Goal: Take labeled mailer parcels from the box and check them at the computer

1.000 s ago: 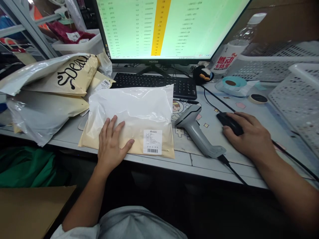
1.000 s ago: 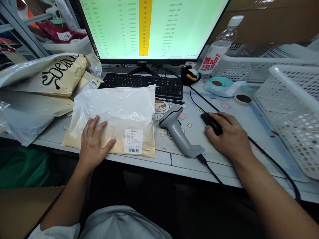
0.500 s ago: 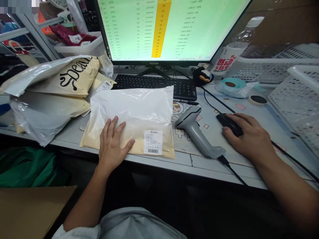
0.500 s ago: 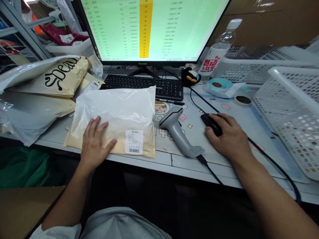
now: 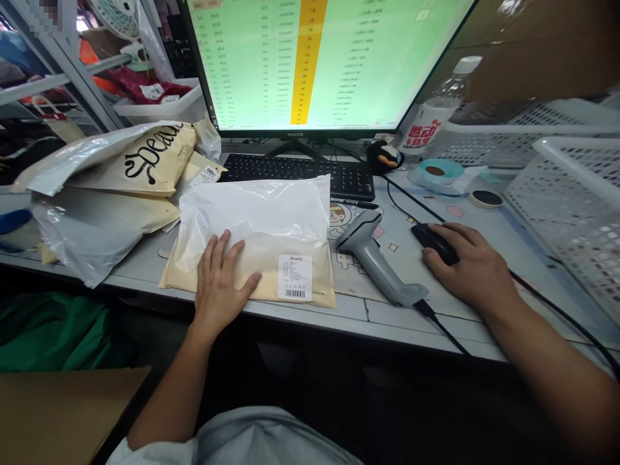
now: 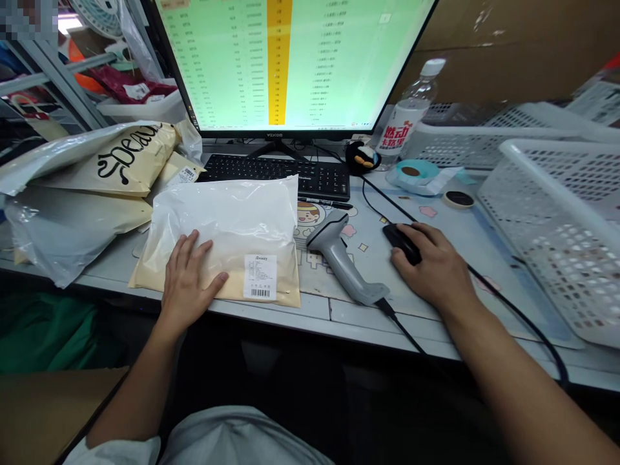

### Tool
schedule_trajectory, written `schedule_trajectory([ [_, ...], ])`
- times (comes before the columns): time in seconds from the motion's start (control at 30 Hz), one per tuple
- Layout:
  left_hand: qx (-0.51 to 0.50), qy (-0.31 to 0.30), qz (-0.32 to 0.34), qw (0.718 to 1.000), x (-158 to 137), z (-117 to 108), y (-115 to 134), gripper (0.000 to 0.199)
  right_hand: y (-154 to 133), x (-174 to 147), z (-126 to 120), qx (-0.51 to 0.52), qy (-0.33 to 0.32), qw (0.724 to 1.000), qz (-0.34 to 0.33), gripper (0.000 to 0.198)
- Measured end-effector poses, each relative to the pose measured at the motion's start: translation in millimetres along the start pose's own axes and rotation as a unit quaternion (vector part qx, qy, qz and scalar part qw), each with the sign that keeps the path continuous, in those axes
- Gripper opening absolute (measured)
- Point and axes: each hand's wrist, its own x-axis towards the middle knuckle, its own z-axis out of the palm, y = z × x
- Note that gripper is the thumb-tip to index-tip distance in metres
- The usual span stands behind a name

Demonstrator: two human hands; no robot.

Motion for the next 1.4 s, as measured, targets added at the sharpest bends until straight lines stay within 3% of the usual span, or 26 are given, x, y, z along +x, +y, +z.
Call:
schedule_trajectory([
  [0.27,0.001,0.002,0.002,1.000,0,1,1,0.059,1,1,1,0.009,0.008,1.000,-0.010,0.056],
  [0.47,0.018,0.029,0.014,0.999,-3,10,-2,0.057,18,5,4,0.059,0.023,0.998,-0.029,0.045],
  [0.77,0.026,0.060,0.016,0.998,-5,24,-9,0.055,37,10,17,0.054,0.035,0.998,-0.024,0.054],
  [0.93,0.033,0.077,0.025,0.996,-4,30,-11,0.053,40,10,18,0.056,0.012,0.998,0.015,0.061],
  [1.1,0.027,0.080,0.038,0.996,-4,32,-18,0.050,44,8,23,0.055,0.023,0.998,0.006,0.058],
  [1.23,0.018,0.060,0.069,0.996,24,10,-21,0.043,45,6,25,0.059,0.034,0.998,-0.006,0.053],
  [1.4,-0.050,-0.017,0.175,0.983,118,-31,23,0.045,37,4,19,0.063,0.032,0.997,-0.011,0.050],
])
